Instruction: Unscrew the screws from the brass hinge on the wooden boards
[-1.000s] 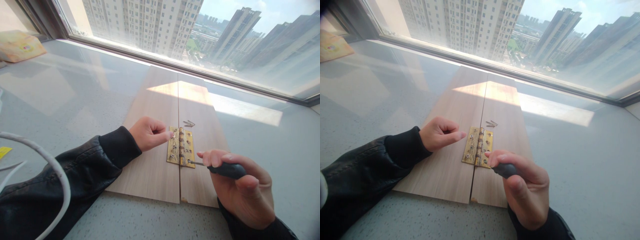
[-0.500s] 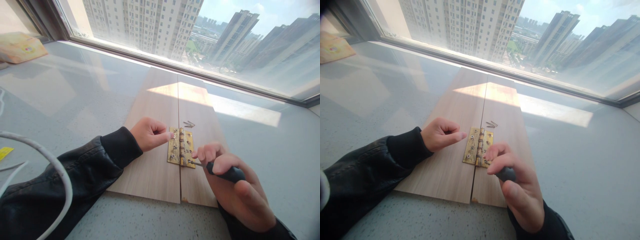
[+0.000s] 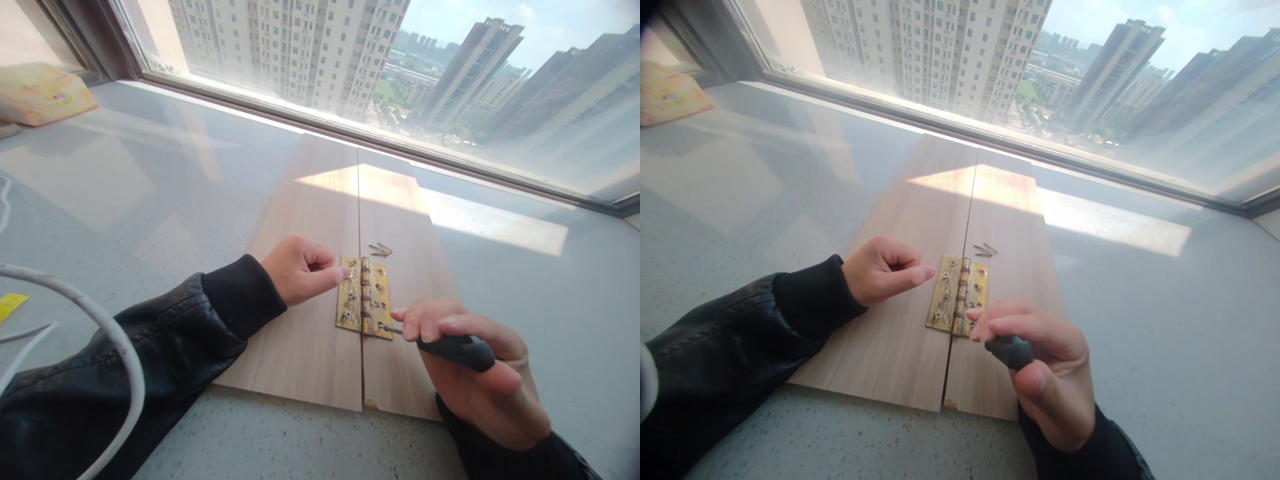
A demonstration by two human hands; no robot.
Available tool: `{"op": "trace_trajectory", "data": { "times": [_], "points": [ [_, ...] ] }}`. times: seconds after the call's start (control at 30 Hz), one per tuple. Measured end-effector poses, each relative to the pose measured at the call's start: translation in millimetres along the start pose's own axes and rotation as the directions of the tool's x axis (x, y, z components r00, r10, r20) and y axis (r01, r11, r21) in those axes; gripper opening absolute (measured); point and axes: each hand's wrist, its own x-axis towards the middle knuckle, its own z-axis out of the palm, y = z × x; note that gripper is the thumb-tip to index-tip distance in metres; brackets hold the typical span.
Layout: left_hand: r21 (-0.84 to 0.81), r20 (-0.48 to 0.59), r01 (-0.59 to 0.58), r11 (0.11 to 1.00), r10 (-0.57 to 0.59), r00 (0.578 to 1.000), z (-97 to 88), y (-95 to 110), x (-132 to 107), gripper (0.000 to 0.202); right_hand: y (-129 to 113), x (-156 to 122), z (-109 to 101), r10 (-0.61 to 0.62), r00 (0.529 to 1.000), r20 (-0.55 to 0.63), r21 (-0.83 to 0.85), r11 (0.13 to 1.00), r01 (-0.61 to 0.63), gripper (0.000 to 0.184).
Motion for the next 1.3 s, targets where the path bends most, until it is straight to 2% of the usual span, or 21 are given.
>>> {"op": "trace_trajectory", "data": {
  "times": [0.2,0.33,0.5,0.63,0.73,0.8,0.9,0.97,1.03,1.13,1.2,1.3],
  "points": [
    [-0.017,-0.003,-0.008,1.0,0.008,1.0,0.5,-1,0,0.042,-3,7,13,0.104,0.991,0.084,0.096,0.989,-0.112,0.04],
    [-0.012,-0.012,-0.009,1.0,0.009,1.0,1.0,-2,-1,0.043,-6,1,16,0.171,0.984,0.054,0.053,0.983,-0.173,0.048],
    [-0.002,-0.006,-0.009,1.0,0.009,1.0,0.3,-2,-1,0.043,-5,-5,10,0.021,0.999,-0.024,-0.1,0.995,-0.023,0.029],
    [0.0,-0.008,0.0,1.0,0.0,1.0,0.3,-2,-1,0.043,-2,-5,8,-0.113,0.988,-0.106,-0.144,0.985,0.097,0.029],
    [0.0,-0.004,-0.004,1.0,0.004,1.0,0.7,-2,0,0.043,-3,-2,7,-0.134,0.977,-0.165,-0.14,0.984,0.111,0.023],
    [0.002,-0.004,-0.011,1.0,0.011,1.0,0.9,-2,0,0.043,-4,0,7,-0.106,0.978,-0.181,-0.131,0.988,0.082,0.023],
    [0.006,-0.013,-0.015,1.0,0.015,1.0,1.4,-3,0,0.042,-6,4,7,-0.05,0.986,-0.157,-0.088,0.995,0.036,0.024],
    [0.002,-0.011,-0.016,1.0,0.016,1.0,1.7,-3,0,0.043,-6,5,9,0.01,0.995,-0.096,-0.036,0.999,-0.014,0.024],
    [-0.005,-0.011,-0.013,1.0,0.013,1.0,1.7,-2,0,0.043,-5,4,15,0.084,0.996,0.011,0.005,0.996,-0.084,0.024],
    [-0.004,-0.012,-0.012,1.0,0.012,1.0,1.4,-1,0,0.043,-3,-1,25,0.118,0.977,0.177,-0.081,0.991,-0.105,0.033],
    [-0.001,-0.02,-0.005,1.0,0.005,1.0,1.1,0,-1,0.043,-3,-1,28,0.103,0.976,0.19,-0.071,0.993,-0.091,0.045],
    [0.003,-0.022,0.008,1.0,-0.007,1.0,1.1,0,-1,0.043,-7,4,23,0.156,0.984,0.081,0.163,0.972,-0.168,0.063]
  ]
}}
